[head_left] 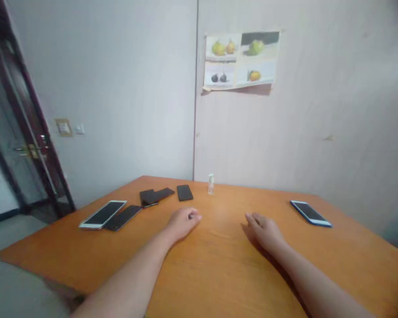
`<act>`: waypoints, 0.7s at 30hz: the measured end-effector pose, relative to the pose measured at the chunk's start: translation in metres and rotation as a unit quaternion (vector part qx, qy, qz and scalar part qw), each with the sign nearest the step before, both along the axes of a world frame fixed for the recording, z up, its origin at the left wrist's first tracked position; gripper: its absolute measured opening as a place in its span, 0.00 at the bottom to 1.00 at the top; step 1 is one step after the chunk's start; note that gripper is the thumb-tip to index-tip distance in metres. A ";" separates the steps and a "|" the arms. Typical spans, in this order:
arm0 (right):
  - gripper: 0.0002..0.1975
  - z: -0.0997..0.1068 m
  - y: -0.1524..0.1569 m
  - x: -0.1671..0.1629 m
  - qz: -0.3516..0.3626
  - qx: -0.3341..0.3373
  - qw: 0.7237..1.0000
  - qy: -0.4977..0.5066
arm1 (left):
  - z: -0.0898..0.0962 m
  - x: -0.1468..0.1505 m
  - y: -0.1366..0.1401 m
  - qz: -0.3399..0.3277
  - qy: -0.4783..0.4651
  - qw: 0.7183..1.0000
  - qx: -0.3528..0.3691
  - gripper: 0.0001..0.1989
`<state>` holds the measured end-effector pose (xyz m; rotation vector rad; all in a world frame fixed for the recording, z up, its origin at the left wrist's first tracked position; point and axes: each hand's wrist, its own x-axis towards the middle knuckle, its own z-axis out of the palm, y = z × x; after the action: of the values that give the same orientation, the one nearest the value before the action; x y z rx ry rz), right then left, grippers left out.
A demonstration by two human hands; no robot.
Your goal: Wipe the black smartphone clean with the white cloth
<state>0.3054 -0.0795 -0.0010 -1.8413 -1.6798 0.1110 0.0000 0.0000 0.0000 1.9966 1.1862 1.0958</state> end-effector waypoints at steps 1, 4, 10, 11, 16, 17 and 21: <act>0.24 -0.001 0.001 0.001 0.000 0.001 1.000 0.002 | 0.000 0.002 0.000 0.007 -0.001 1.000 -0.001 0.15; 0.24 -0.002 0.004 0.003 0.002 0.005 1.000 0.010 | 0.001 0.004 0.003 0.050 -0.005 0.999 -0.001 0.17; 0.23 -0.007 0.009 0.006 0.011 0.009 0.999 0.030 | 0.008 -0.008 0.034 0.202 0.003 0.979 -0.008 0.18; 0.23 -0.008 0.010 0.005 0.012 0.008 0.999 0.032 | 0.009 -0.008 0.041 0.220 0.015 0.975 -0.013 0.18; 0.22 -0.009 0.013 0.003 0.012 0.011 0.999 0.035 | 0.009 -0.002 0.069 0.273 0.107 0.955 -0.030 0.24; 0.22 -0.009 0.013 0.003 0.010 0.012 0.999 0.036 | 0.010 -0.001 0.074 0.283 0.126 0.950 -0.031 0.27; 0.21 -0.006 0.011 -0.001 -0.009 0.010 0.999 0.035 | 0.014 0.005 0.098 0.305 0.195 0.932 -0.035 0.35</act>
<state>0.3039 -0.0688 -0.0066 -1.8157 -1.6107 0.1484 0.0055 0.0981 0.0138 1.8847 2.1241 0.9178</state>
